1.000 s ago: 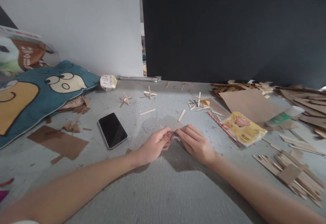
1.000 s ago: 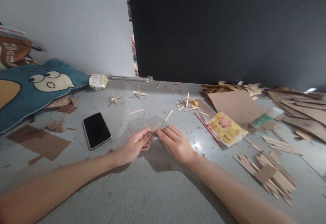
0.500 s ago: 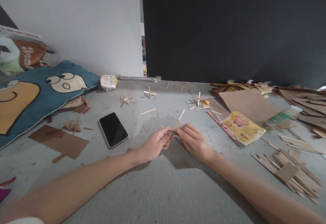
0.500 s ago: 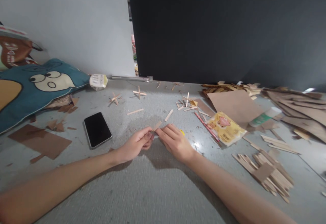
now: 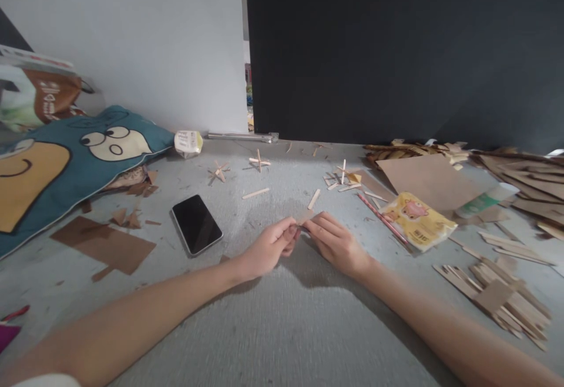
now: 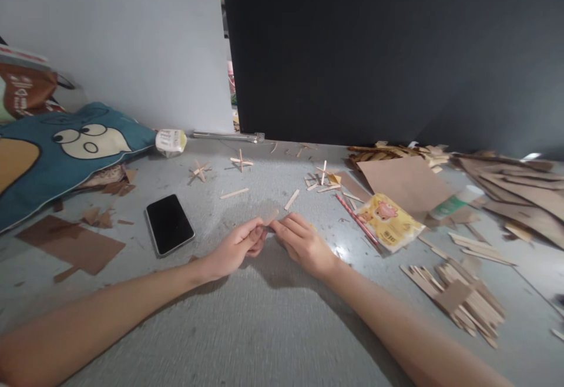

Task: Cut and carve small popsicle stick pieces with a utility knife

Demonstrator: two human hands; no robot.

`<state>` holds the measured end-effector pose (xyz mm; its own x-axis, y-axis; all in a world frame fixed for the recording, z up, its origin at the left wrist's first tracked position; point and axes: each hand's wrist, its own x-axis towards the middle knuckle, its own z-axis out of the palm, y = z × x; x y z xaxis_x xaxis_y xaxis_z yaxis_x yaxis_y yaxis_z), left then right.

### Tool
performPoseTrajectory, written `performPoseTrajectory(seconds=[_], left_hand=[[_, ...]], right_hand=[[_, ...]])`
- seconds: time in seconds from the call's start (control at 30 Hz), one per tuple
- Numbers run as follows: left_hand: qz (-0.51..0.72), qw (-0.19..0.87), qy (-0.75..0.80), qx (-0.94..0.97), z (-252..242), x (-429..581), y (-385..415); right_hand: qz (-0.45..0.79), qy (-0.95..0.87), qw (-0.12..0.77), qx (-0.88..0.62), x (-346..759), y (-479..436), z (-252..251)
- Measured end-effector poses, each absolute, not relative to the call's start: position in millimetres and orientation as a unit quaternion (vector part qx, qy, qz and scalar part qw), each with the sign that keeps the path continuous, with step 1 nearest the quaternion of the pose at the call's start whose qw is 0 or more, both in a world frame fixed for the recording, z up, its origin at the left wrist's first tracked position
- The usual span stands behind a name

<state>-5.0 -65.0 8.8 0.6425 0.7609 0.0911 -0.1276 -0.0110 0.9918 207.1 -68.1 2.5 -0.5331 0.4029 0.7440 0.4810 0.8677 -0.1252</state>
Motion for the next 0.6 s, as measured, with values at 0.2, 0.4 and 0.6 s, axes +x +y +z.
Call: performPoseTrajectory(seconds=[0.2, 0.4, 0.6], left_hand=[[0.334, 0.63, 0.261, 0.651, 6.7, -6.9, -64.6], [0.331, 0.612, 0.277, 0.663, 6.0, -7.2, -65.4], [0.345, 0.613, 0.272, 0.657, 7.5, -6.8, -65.5]], right_hand=[[-0.046, -0.872, 0.42, -0.247, 206.6, -68.9, 4.0], [-0.039, -0.873, 0.42, -0.244, 205.3, -68.4, 3.1], [-0.05, -0.867, 0.431, -0.246, 204.9, -67.1, 1.6]])
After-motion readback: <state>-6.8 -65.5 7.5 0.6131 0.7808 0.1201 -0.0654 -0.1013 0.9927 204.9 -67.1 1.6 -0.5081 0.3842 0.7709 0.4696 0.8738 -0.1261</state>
